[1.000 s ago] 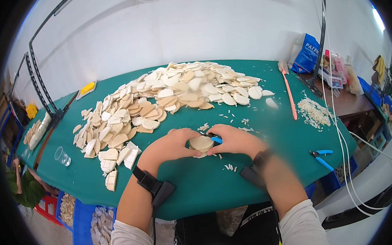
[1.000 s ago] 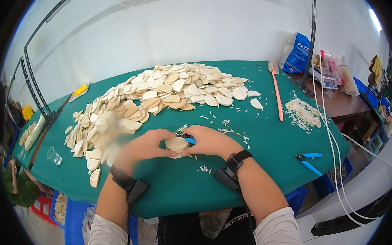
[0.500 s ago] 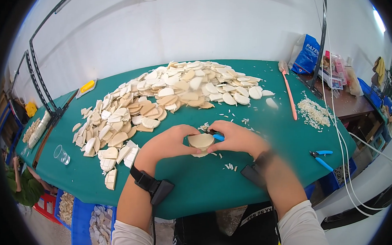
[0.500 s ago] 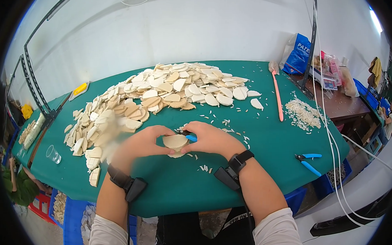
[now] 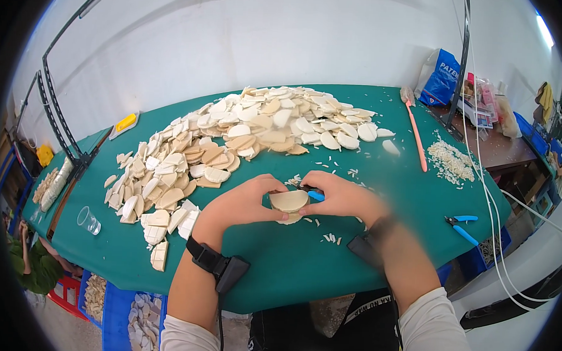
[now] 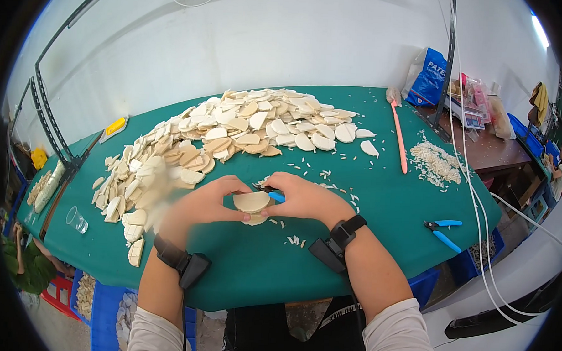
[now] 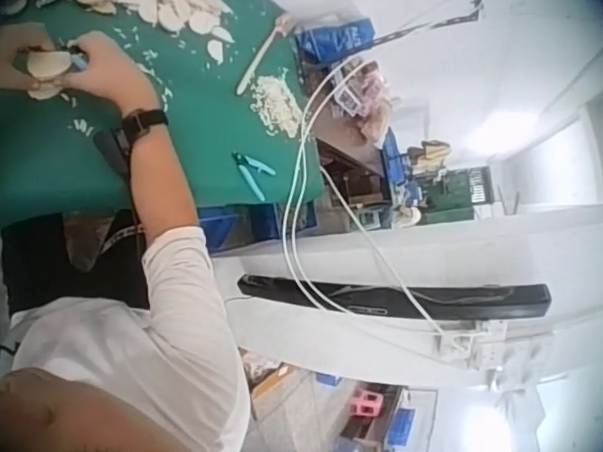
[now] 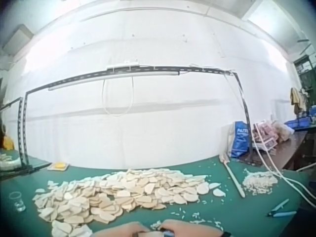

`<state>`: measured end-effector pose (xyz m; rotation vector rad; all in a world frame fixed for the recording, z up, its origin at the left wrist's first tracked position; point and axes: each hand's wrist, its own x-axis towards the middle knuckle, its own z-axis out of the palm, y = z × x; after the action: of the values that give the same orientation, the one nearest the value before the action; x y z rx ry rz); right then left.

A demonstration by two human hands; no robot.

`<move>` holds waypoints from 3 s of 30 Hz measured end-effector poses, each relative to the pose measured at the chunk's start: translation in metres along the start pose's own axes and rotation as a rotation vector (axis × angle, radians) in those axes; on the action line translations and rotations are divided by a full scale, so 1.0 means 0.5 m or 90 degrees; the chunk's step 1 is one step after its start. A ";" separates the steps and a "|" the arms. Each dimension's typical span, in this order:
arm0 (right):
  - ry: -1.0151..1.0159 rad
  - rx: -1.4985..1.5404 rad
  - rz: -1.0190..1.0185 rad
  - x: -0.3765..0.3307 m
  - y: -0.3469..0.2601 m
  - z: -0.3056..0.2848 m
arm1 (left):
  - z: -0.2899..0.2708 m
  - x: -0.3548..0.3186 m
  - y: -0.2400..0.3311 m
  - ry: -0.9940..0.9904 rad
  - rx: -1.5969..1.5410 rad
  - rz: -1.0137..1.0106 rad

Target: Trimming small semi-circular white pieces with blue nippers on a workbench.

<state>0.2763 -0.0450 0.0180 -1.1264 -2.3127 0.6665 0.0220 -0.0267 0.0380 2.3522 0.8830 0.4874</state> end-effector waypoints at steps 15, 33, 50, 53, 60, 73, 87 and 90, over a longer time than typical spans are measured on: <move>-0.015 0.040 -0.007 0.003 0.008 -0.006 | -0.002 -0.004 0.002 0.008 -0.027 0.019; -0.080 0.007 0.052 0.005 -0.010 0.007 | 0.011 -0.006 -0.004 -0.008 0.023 -0.003; -0.074 -0.050 0.015 0.007 -0.005 0.018 | 0.015 0.003 0.007 -0.055 0.105 -0.033; -0.065 -0.054 0.005 0.006 -0.002 0.021 | 0.016 0.003 0.005 -0.052 0.115 -0.032; -0.058 -0.070 -0.008 0.013 -0.008 0.022 | 0.014 -0.003 0.017 -0.046 0.125 -0.040; -0.047 -0.074 -0.045 0.015 0.008 0.032 | 0.011 -0.017 0.024 -0.035 0.133 -0.121; -0.018 -0.030 -0.051 0.013 0.007 0.023 | 0.007 -0.007 0.038 -0.024 0.112 -0.066; 0.000 -0.020 -0.069 0.011 0.000 0.016 | 0.003 -0.009 0.041 -0.016 0.076 -0.081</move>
<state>0.2685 -0.0424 0.0129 -1.0059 -2.3730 0.5906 0.0291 -0.0430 0.0491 2.3844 1.0687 0.3609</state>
